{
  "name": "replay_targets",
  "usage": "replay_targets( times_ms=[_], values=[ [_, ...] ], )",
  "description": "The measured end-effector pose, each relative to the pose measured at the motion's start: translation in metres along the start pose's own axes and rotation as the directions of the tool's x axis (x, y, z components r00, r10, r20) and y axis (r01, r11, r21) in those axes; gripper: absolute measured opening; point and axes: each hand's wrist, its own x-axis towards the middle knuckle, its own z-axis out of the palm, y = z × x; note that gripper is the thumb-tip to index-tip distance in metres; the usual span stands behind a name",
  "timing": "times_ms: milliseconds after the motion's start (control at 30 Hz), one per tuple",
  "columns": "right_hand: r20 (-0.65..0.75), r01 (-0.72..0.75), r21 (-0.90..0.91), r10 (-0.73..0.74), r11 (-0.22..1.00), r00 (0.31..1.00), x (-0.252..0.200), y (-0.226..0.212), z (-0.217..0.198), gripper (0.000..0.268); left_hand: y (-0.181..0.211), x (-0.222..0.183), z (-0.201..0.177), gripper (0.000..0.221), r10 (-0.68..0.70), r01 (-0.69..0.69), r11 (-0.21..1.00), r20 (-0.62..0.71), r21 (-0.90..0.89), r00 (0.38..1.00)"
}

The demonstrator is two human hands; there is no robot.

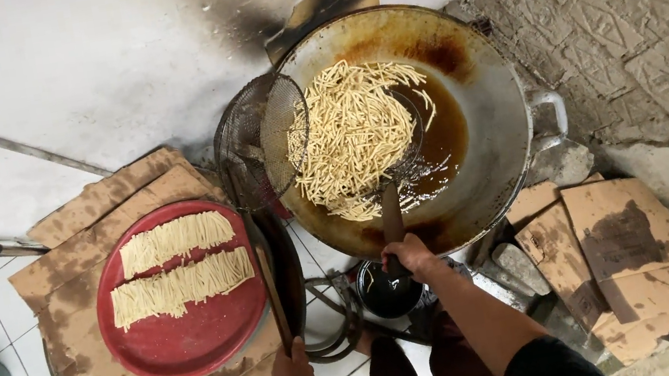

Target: Frying a large batch of noodles in a wok using a metal strainer to stir and flip them.

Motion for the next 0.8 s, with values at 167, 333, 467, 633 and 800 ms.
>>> replay_targets(
  times_ms=[167, 333, 467, 633, 800],
  values=[
    [-0.146, -0.015, -0.433, -0.054, 0.901, 0.988, -0.036, -0.005, 0.004, 0.033, 0.015, -0.003, -0.015, 0.046, 0.097, -0.097, 0.995, 0.001, 0.006, 0.995],
    [-0.186, -0.016, -0.620, -0.128, 0.784, 0.974, -0.052, 0.006, -0.009, 0.047, 0.021, -0.003, -0.015, 0.046, 0.079, -0.077, 0.995, 0.024, -0.064, 0.997],
    [-0.201, -0.012, -0.724, -0.193, 0.690, 0.960, -0.078, 0.005, -0.010, 0.038, 0.017, -0.002, -0.012, 0.046, 0.107, -0.106, 0.991, 0.003, -0.080, 0.994],
    [-0.256, -0.046, -0.720, -0.203, 0.692, 0.945, -0.101, 0.008, -0.007, 0.039, -0.001, 0.017, -0.002, 0.047, 0.120, -0.119, 0.990, 0.000, -0.069, 0.993],
    [-0.262, -0.047, -0.721, -0.209, 0.691, 0.942, -0.117, 0.018, -0.013, 0.032, -0.009, 0.026, 0.009, 0.046, 0.142, -0.143, 0.990, -0.006, -0.023, 0.990]
  ],
)
